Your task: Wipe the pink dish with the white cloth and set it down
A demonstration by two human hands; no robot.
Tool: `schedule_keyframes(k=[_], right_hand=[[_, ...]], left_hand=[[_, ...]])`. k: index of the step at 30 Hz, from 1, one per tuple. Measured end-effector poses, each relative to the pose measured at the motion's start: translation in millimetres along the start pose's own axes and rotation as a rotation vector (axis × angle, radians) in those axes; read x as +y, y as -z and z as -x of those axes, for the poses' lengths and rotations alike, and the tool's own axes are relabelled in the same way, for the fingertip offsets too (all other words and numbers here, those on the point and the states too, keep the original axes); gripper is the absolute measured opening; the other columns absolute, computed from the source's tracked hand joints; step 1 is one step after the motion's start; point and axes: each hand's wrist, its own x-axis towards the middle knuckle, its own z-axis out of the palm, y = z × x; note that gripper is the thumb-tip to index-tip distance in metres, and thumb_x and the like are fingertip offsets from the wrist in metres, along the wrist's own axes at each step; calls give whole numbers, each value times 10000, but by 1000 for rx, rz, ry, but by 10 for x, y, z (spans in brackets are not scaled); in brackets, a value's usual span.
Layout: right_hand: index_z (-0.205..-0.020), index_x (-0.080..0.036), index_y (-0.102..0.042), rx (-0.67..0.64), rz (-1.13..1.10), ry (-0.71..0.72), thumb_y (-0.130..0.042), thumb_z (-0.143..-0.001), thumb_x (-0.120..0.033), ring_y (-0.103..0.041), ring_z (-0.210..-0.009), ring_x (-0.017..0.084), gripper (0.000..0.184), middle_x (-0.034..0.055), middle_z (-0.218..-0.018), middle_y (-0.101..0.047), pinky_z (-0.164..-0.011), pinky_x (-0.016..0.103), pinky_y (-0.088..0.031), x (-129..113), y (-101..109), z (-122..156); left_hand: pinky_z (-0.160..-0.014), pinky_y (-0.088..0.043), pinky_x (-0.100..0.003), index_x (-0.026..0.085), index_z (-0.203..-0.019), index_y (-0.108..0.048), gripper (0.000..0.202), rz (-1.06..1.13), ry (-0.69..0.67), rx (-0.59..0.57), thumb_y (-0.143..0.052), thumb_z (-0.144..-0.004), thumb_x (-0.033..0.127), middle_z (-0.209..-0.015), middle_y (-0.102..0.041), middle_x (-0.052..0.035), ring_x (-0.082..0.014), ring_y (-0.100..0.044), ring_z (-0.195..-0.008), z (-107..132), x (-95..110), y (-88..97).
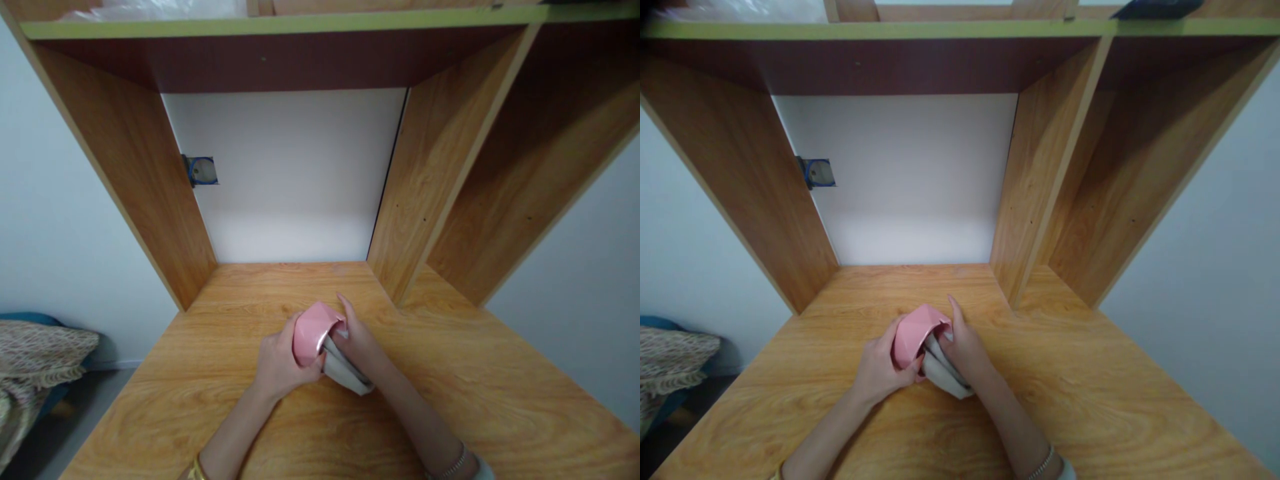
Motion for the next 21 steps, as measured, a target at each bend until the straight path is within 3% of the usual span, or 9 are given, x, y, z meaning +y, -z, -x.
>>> schedule_keyframes(k=[6,9,12,16,19,21], right_hand=[[-1343,-157,-162,30,-126,45,-434,-767,-247,-588,-853,186,643,87,-1022,-596,-749,309,-448,-18,17,10],[-1345,-167,-149,81,-152,18,-422,-768,-246,-583,-892,189,643,83,-1054,-584,-783,325,-450,-51,7,14],[-1328,-162,-194,174,-196,27,-420,-750,-236,-502,-1058,189,625,86,-1141,-535,-873,328,-412,-78,-22,10],[-1307,-146,-215,218,-376,18,-443,-717,-260,-458,-1117,184,642,118,-1237,-457,-892,319,-410,-92,-67,-17],[-1298,-150,-221,198,-488,20,-478,-703,-297,-481,-1096,191,665,136,-1251,-442,-870,318,-432,-62,-120,-39],[-1304,-153,-201,158,-510,4,-497,-692,-306,-555,-991,202,697,140,-1174,-514,-789,330,-477,-19,-159,-48]], left_hand=[[-699,-457,-320,172,-1224,-383,596,68,41,-20,-510,-717,458,-930,-638,-74,-237,-607,-795,-36,-19,34],[-732,-446,-329,164,-1244,-355,555,140,48,-7,-455,-780,453,-1050,-594,-101,-232,-592,-840,-71,-58,37],[-700,-451,-306,172,-1294,-263,616,241,57,-6,-469,-789,459,-1127,-545,-109,-195,-591,-776,-87,-76,14],[-570,-446,-258,160,-1309,-201,730,354,94,-65,-545,-742,464,-995,-591,-86,-140,-559,-596,-71,-26,-22],[-583,-439,-240,151,-1220,-321,633,422,62,-71,-561,-722,460,-919,-603,-60,-144,-559,-655,-52,28,-32],[-569,-430,-225,148,-1139,-381,565,417,82,-61,-576,-706,455,-828,-607,-32,-137,-552,-641,-44,45,-37]])
